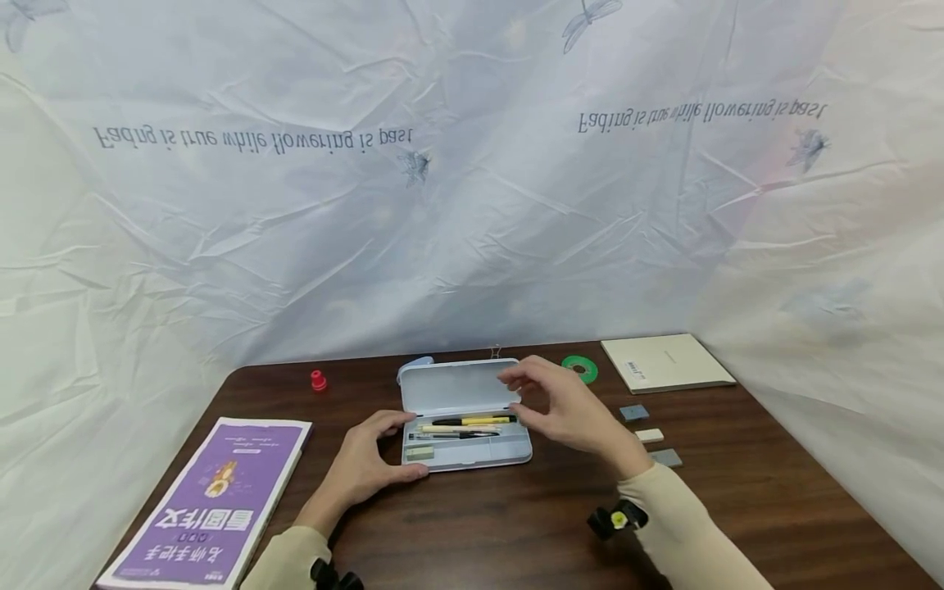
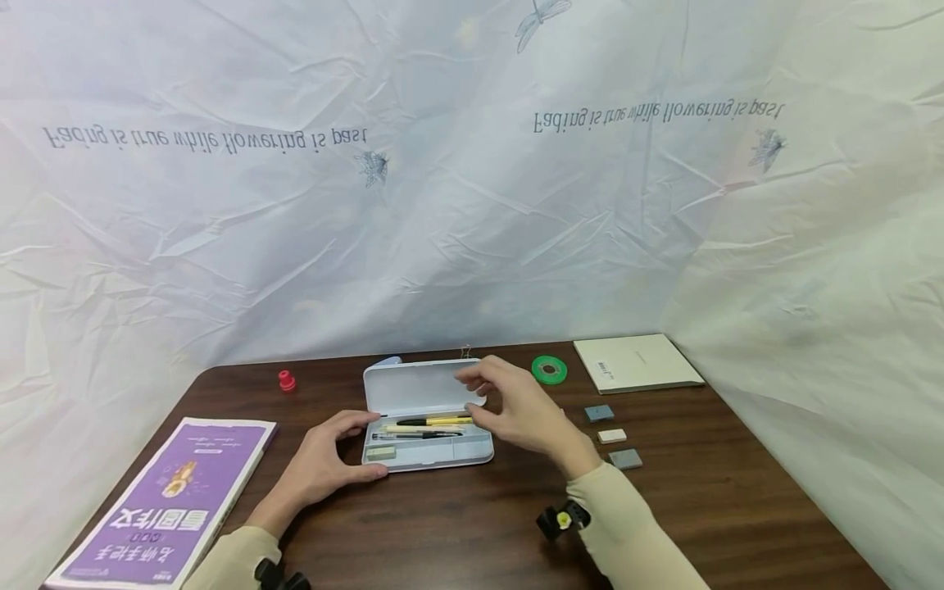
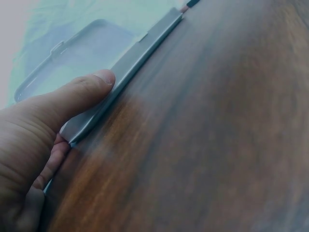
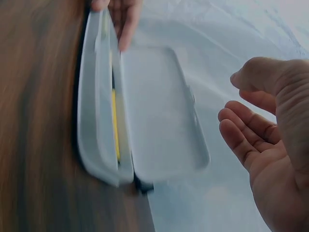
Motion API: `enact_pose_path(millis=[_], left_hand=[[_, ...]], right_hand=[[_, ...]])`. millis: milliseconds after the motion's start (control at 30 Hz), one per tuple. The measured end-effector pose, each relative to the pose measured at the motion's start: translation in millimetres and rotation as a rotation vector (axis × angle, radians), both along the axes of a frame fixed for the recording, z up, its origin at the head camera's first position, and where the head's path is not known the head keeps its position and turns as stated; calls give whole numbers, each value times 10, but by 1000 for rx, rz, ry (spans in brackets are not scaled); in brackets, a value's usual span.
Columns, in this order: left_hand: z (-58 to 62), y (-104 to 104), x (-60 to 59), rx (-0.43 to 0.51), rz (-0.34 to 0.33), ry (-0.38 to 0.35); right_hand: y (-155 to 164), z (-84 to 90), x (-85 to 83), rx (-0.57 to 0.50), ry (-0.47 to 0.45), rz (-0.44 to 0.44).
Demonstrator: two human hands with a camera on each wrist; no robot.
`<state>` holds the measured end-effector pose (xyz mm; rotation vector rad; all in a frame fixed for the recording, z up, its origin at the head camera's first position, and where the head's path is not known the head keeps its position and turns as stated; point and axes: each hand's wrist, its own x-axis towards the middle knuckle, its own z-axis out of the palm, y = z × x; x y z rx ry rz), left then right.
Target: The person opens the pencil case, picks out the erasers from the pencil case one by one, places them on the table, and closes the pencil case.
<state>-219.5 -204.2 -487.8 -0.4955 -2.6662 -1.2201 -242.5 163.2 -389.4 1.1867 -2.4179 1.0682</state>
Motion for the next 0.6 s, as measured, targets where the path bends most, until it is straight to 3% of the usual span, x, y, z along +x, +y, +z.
enact_pose_path(millis=[600], left_hand=[[25,25,9,6,2,9]], right_hand=[[-912,-40,-73,0,-43,144]])
